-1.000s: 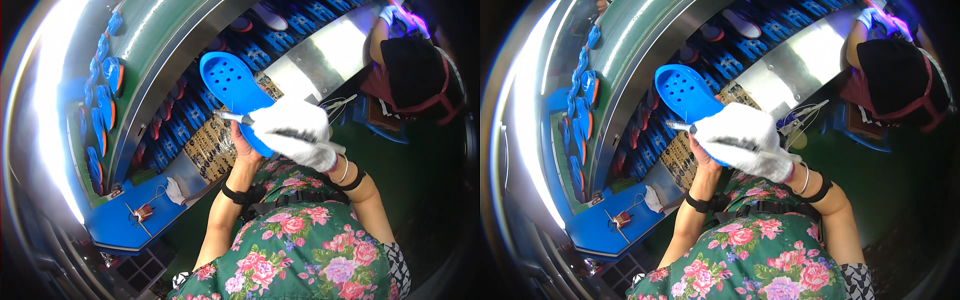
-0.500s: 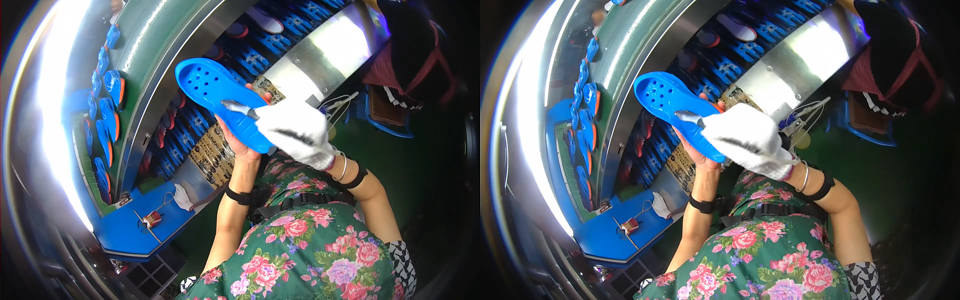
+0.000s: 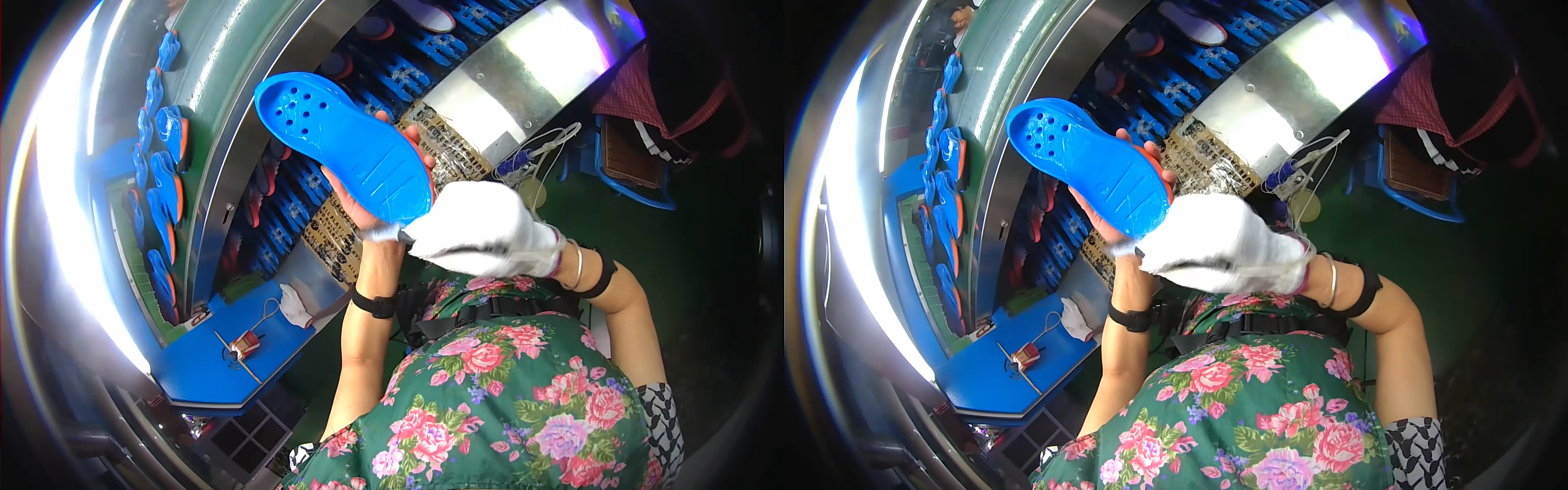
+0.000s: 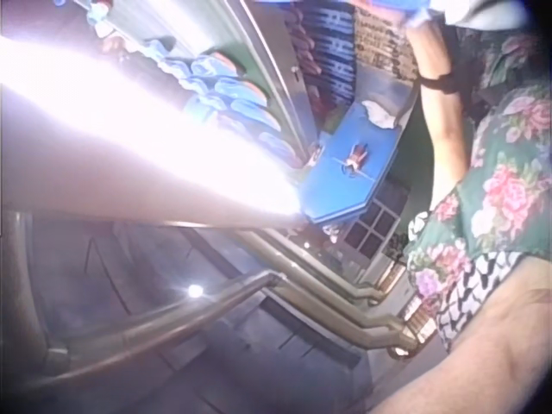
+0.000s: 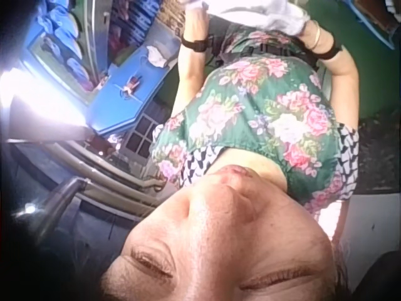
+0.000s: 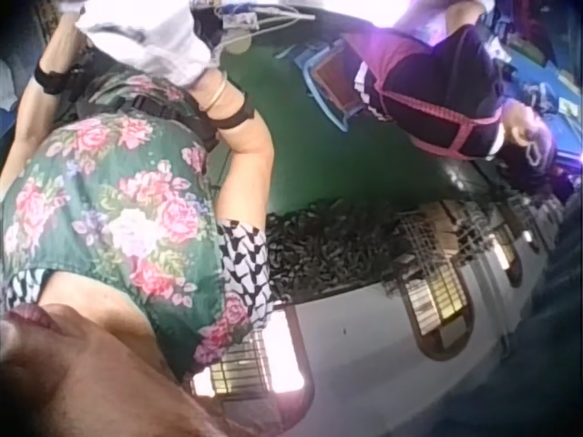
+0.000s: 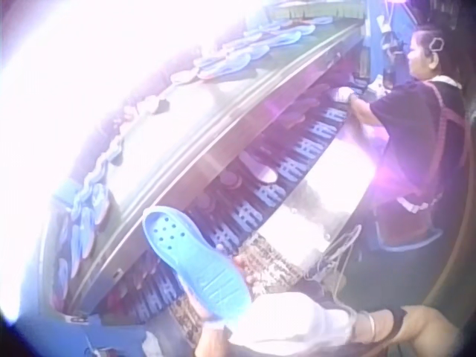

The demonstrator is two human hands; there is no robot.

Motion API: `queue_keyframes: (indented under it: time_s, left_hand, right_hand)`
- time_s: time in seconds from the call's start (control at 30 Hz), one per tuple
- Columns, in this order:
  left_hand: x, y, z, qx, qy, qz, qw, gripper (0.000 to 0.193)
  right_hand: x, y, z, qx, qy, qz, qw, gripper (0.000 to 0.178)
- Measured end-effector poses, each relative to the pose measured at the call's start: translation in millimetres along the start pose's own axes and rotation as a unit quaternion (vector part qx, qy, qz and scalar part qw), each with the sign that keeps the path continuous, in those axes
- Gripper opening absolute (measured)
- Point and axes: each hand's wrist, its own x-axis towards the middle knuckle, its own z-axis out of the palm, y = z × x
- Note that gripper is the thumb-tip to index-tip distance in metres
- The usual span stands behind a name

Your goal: Apply adhesive to the edges of blue shoe soles using a brush tool at a manufacturing station.

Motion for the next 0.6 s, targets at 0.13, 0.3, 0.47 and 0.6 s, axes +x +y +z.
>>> queue_keyframes:
  time_s: [0.13, 0.3, 0.47, 0.6]
  left_hand:
    - [-2.6, -3.4, 18.2, -0.007, 0.029, -0.019, 0.999, 0.104]
    - [-1.1, 10.8, 1.4, 0.046, 0.026, -0.053, 0.997, 0.110]
    - [0.1, 19.1, -5.2, 0.084, 0.013, -0.093, 0.992, 0.111]
    - [9.5, 23.3, -4.3, 0.009, -0.016, -0.128, 0.992, 0.107]
  right_hand:
    - [3.9, 8.9, -9.7, -0.003, 0.071, 0.101, 0.992, 0.018]
    - [-3.0, -4.8, -6.2, -0.036, -0.019, 0.002, 0.999, 0.023]
    - [-1.7, 8.6, -12.9, 0.054, 0.062, 0.138, 0.987, 0.018]
    - [-0.6, -5.7, -12.2, -0.055, -0.042, -0.008, 0.998, 0.025]
